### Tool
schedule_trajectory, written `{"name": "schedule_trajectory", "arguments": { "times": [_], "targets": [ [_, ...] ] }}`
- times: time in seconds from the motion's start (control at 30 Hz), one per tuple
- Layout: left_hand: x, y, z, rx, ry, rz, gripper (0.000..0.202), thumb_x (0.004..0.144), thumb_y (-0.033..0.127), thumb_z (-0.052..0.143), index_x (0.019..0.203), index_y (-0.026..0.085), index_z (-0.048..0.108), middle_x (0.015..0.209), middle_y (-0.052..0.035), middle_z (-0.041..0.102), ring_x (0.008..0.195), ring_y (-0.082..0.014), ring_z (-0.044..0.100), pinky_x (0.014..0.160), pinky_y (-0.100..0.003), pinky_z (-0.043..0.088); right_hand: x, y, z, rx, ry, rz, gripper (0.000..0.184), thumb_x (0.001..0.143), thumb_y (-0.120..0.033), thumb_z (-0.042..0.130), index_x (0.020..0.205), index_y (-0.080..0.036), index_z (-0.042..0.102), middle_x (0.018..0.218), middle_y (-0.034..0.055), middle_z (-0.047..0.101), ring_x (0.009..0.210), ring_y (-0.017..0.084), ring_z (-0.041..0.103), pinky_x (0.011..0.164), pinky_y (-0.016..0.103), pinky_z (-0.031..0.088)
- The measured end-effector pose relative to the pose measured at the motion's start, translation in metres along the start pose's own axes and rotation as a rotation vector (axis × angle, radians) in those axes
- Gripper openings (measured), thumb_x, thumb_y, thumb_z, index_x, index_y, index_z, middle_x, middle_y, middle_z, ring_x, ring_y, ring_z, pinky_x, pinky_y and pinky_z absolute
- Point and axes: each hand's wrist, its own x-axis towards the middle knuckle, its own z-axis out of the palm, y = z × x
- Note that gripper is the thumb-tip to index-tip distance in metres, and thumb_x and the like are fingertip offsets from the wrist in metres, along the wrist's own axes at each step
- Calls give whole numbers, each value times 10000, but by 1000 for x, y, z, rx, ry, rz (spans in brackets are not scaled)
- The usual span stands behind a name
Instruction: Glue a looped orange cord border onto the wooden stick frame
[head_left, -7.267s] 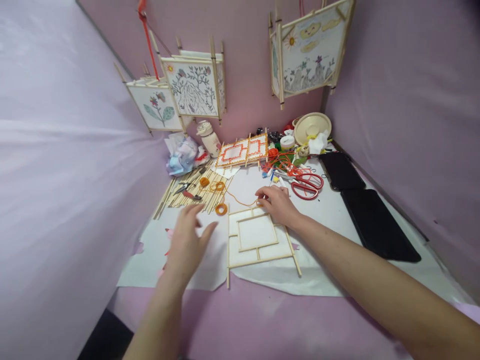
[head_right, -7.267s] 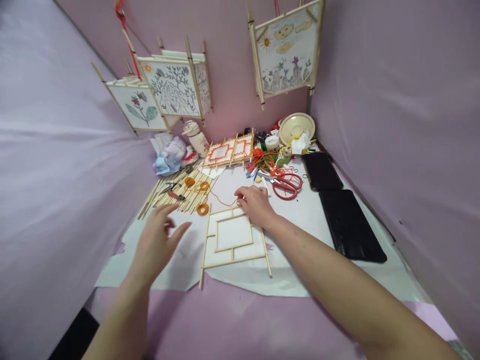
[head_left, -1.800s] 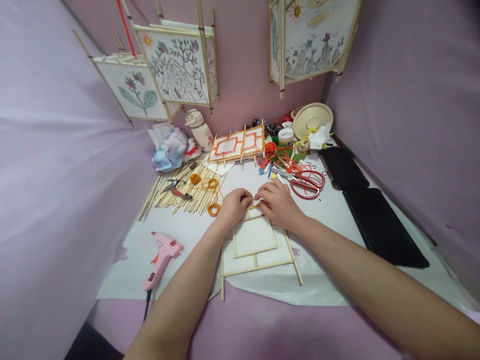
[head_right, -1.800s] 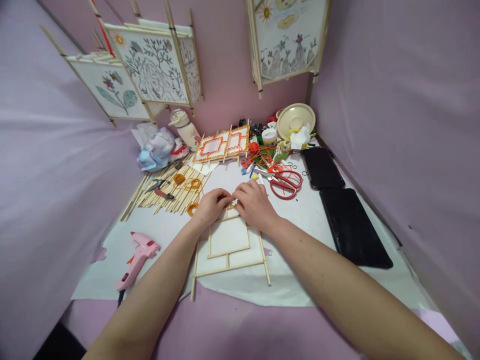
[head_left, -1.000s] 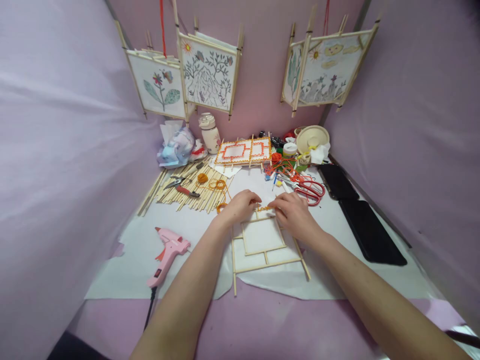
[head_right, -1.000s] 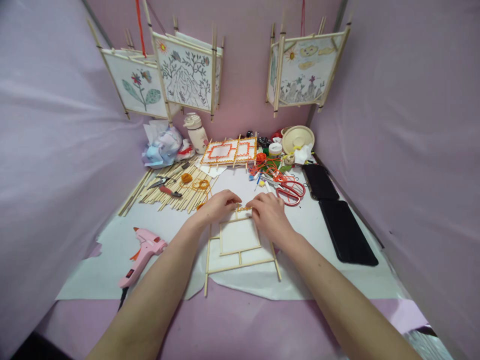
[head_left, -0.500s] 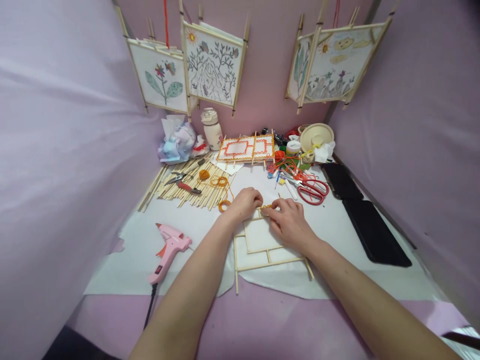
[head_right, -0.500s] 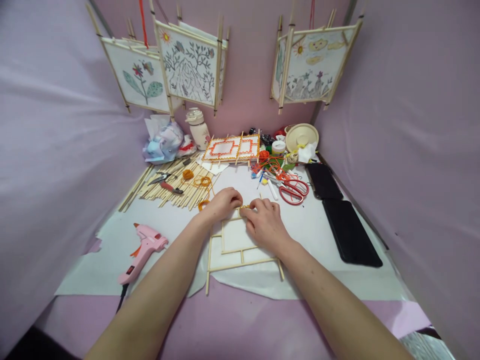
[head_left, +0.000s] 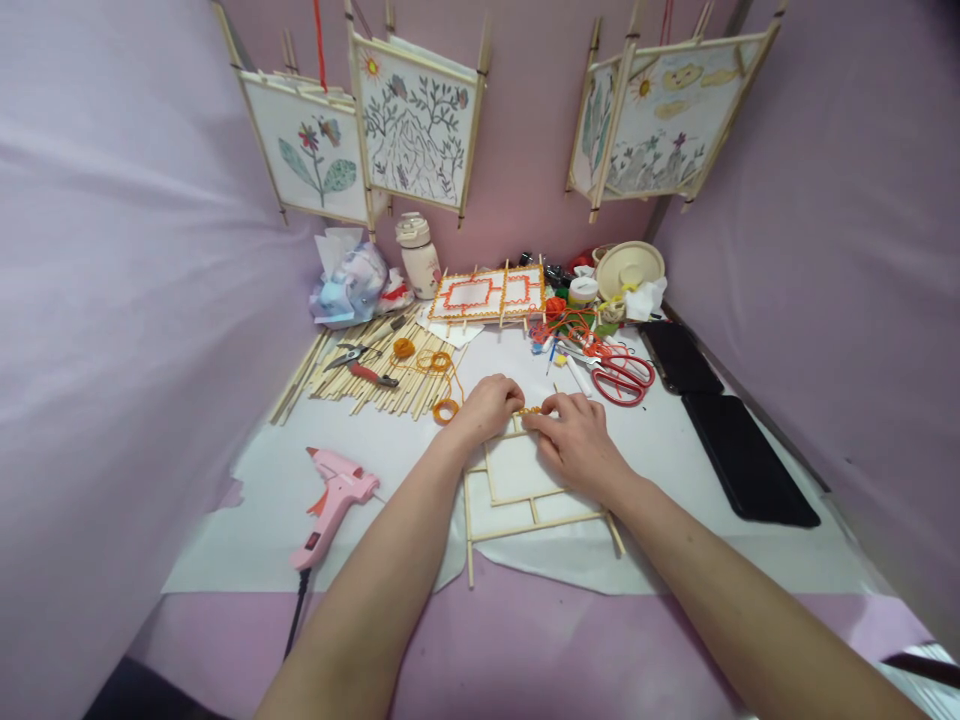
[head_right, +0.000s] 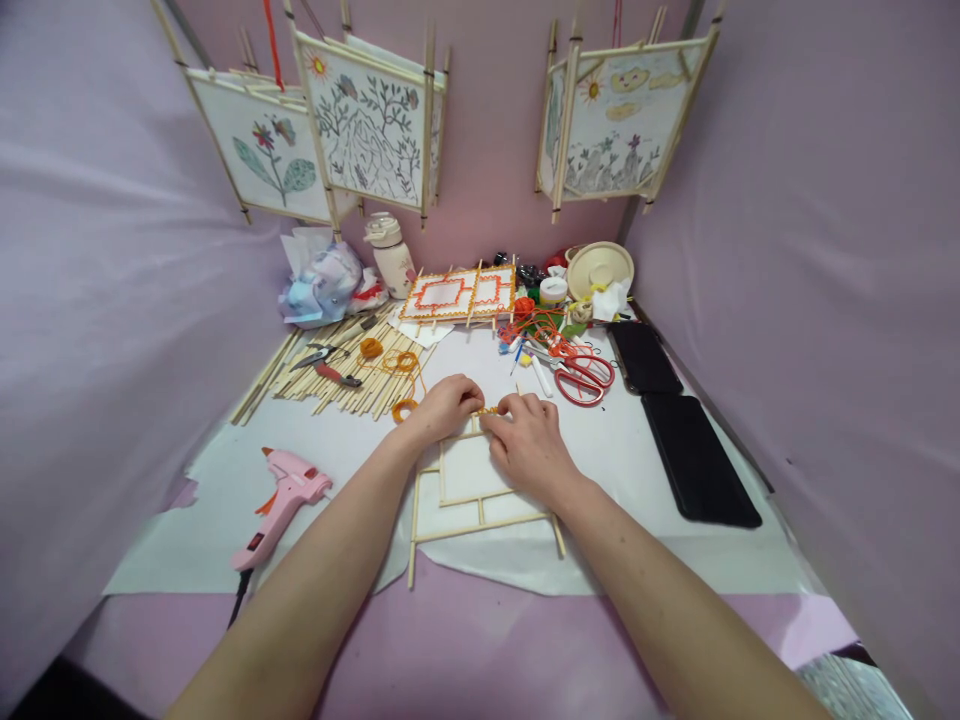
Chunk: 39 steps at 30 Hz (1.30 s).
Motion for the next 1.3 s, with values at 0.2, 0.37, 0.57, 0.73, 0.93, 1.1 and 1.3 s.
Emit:
{"name": "schedule_trajectory", "arguments": {
  "times": [0.2,0.37,0.57,0.73,0.93,1.1,1.3],
  "targets": [
    [1,-5,3,-4,-2,1,161,810,135,543,825,158,702,878,-68,684,900,-220,614,845,-321,470,2,1,1,-8,7,38,456,854,-180,479,1277,-309,589,1124,94,545,1032,260,419,866,408,276],
    [1,-9,7,-40,28,6,144,806,138,549,804,162,691,858,-56,681,862,-209,611,816,-314,469,3,-1,1,-18,-15,38,386,861,-196,477,1207,-295,616,1126,93,544,1031,259,415,867,407,274],
    [1,-7,5,-55,40,-7,140,786,120,552,780,166,684,835,-50,679,843,-203,609,805,-309,470,2,0,3,-16,4,33,307,870,-214,484,1122,-280,647,1131,91,550,1040,260,417,862,406,277],
    [-1,-4,4,-41,67,-18,130,786,128,563,792,172,685,840,-45,679,834,-197,610,808,-309,472,1,1,0,40,34,48,314,877,-218,485,1143,-266,646,1148,94,550,1062,260,422,886,411,286],
    [-6,3,-1,-1,128,-53,108,768,118,581,775,160,680,799,-51,669,783,-198,601,765,-307,467,18,7,-11,159,-20,164,322,871,-182,450,1108,-247,658,1133,92,583,1083,268,441,858,407,317],
    [-16,9,0,51,180,-95,105,782,128,585,773,176,678,791,-42,653,803,-197,592,779,-310,459,44,12,-9,215,-103,155,352,852,-129,435,1066,-258,683,1103,77,610,1082,263,451,836,401,313],
    [-31,17,8,84,234,-158,120,822,150,578,797,179,691,809,-50,648,842,-213,587,812,-334,456,44,12,2,216,-142,73,308,888,-152,446,1025,-261,700,1068,66,620,1044,245,450,815,391,283]
  ]
}}
